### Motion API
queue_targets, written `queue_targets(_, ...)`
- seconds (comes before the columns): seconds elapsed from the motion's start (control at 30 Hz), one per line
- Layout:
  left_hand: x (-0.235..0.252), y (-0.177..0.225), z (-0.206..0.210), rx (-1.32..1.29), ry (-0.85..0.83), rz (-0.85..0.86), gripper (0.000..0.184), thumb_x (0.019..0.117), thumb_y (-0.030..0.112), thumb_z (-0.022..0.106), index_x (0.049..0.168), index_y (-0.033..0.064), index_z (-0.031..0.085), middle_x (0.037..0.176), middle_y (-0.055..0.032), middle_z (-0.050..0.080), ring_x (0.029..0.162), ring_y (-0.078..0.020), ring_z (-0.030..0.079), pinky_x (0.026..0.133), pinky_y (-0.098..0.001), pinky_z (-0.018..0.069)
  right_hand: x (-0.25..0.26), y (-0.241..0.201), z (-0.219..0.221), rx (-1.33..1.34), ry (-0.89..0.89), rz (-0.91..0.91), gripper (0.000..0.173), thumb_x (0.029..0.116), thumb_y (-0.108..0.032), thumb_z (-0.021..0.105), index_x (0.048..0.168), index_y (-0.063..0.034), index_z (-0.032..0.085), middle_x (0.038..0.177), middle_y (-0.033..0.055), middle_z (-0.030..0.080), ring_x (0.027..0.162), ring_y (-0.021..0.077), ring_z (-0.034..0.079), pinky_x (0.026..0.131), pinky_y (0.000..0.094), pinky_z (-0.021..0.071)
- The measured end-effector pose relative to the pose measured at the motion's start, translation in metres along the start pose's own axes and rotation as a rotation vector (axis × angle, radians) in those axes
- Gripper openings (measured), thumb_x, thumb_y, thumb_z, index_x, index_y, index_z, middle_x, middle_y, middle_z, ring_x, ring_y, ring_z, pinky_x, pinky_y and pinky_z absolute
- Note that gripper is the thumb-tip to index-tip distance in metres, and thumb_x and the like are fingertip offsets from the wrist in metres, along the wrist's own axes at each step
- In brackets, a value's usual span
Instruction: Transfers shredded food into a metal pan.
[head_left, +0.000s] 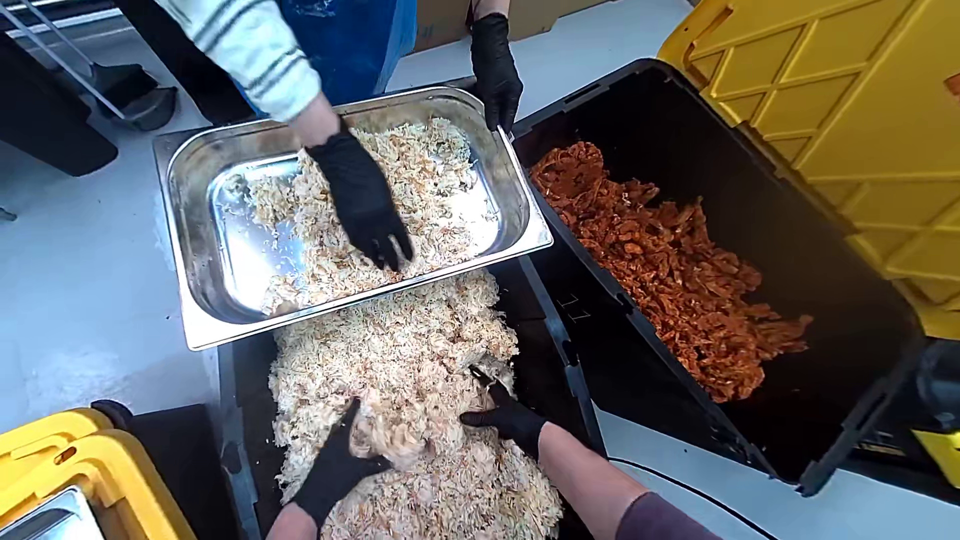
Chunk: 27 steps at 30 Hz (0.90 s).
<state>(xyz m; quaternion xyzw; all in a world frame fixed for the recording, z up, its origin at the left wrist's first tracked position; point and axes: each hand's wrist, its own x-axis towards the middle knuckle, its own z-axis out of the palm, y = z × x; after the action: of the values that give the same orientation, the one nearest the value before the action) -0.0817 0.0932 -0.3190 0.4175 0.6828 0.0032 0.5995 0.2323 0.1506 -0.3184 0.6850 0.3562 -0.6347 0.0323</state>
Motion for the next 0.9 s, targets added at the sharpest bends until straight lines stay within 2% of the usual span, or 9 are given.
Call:
queue_targets(0.07, 0.003, 0.004, 0.019, -0.013, -0.044, -0.018, 0.124, 0.0708, 0.032, 0.094, 0.165, 0.0168, 0.016, 0.159, -0.0238, 0.039, 0.146, -0.0371, 0.042, 0.119, -0.0523, 0.0367, -0.006, 0.002, 0.023, 0.03, -0.028, -0.048, 0.103, 0.0796, -0.032, 0.089, 0.163, -0.0288, 0.029, 0.168, 0.0277, 0.011, 0.151, 0.0458, 0.027, 0.112, 0.0618, 0.0405)
queue_targets(0.17, 0.005, 0.026, 0.044, -0.193, -0.023, 0.005, 0.086, 0.0738, 0.028, 0.092, 0.142, -0.0033, 0.051, 0.138, -0.021, 0.06, 0.131, -0.0252, 0.057, 0.114, -0.04, 0.0441, -0.019, -0.016, 0.056, 0.07, -0.033, -0.087, 0.104, 0.0687, -0.029, 0.095, 0.157, -0.0229, 0.041, 0.165, 0.0303, 0.017, 0.15, 0.0424, 0.03, 0.116, 0.0525, 0.0391)
queue_targets(0.27, 0.026, -0.011, 0.069, -0.387, 0.103, 0.416, 0.074, 0.0768, 0.029, 0.087, 0.125, -0.0167, 0.055, 0.115, -0.0236, 0.069, 0.109, -0.0181, 0.068, 0.093, -0.0263, 0.0568, -0.018, -0.027, 0.067, 0.183, -0.071, -0.069, 0.106, 0.0665, -0.019, 0.096, 0.156, -0.0141, 0.04, 0.162, 0.0245, 0.03, 0.144, 0.0326, 0.041, 0.113, 0.0441, 0.043)
queue_targets(0.33, 0.005, 0.024, 0.064, -0.573, 0.022, 0.14, 0.069, 0.0777, 0.002, 0.085, 0.135, -0.0129, 0.049, 0.127, -0.0201, 0.064, 0.117, -0.0161, 0.062, 0.103, -0.029, 0.0511, -0.025, -0.032, 0.071, 0.324, -0.077, -0.077, 0.098, 0.0702, -0.006, 0.09, 0.154, -0.0066, 0.039, 0.145, 0.018, 0.053, 0.127, 0.0222, 0.059, 0.103, 0.0365, 0.0522)
queue_targets(0.4, -0.011, 0.056, 0.072, -0.654, 0.056, -0.012, 0.06, 0.0786, -0.005, 0.081, 0.132, -0.0121, 0.054, 0.126, -0.0196, 0.065, 0.118, -0.0176, 0.062, 0.104, -0.0313, 0.0498, -0.037, -0.041, 0.074, 0.464, -0.047, -0.107, 0.074, 0.0758, 0.003, 0.08, 0.142, 0.0006, 0.046, 0.118, 0.0125, 0.067, 0.102, 0.0136, 0.068, 0.089, 0.0298, 0.0575)
queue_targets(0.47, -0.012, 0.072, 0.085, -0.747, 0.124, 0.007, 0.052, 0.0814, -0.008, 0.075, 0.128, -0.0154, 0.052, 0.118, -0.0209, 0.063, 0.108, -0.0172, 0.063, 0.096, -0.0303, 0.0529, -0.046, -0.05, 0.073, 0.561, 0.022, -0.1, 0.055, 0.0824, 0.004, 0.076, 0.132, 0.0035, 0.052, 0.107, 0.0102, 0.068, 0.094, 0.011, 0.067, 0.086, 0.0278, 0.0569)
queue_targets(0.53, -0.003, 0.078, 0.088, -0.823, 0.177, 0.104, 0.051, 0.0778, -0.008, 0.072, 0.123, -0.0156, 0.051, 0.108, -0.0177, 0.064, 0.096, -0.0134, 0.066, 0.087, -0.0284, 0.0573, -0.048, -0.056, 0.073, 0.631, 0.113, -0.074, 0.054, 0.0848, 0.0, 0.077, 0.132, 0.0032, 0.052, 0.109, 0.0116, 0.069, 0.097, 0.0126, 0.068, 0.087, 0.0296, 0.0574)
queue_targets(0.73, -0.008, 0.111, 0.061, -0.996, 0.373, 0.399, 0.067, 0.069, -0.01, 0.066, 0.133, -0.0177, 0.047, 0.11, -0.0115, 0.068, 0.095, -0.0039, 0.068, 0.085, -0.023, 0.0578, -0.061, -0.101, 0.075, 0.813, 0.236, -0.236, 0.048, 0.0817, 0.006, 0.077, 0.124, 0.0057, 0.055, 0.102, 0.0105, 0.072, 0.093, 0.0102, 0.07, 0.085, 0.0262, 0.0595)
queue_targets(0.9, -0.027, 0.162, 0.014, -0.914, 0.593, 0.464, 0.046, 0.067, -0.01, 0.066, 0.112, -0.0136, 0.057, 0.088, -0.0049, 0.068, 0.079, -0.0019, 0.067, 0.073, -0.0211, 0.059, -0.079, -0.157, 0.064, 0.853, 0.28, -0.457, 0.038, 0.079, 0.011, 0.076, 0.113, 0.0035, 0.062, 0.093, 0.0089, 0.073, 0.086, 0.0121, 0.072, 0.079, 0.0285, 0.0622)
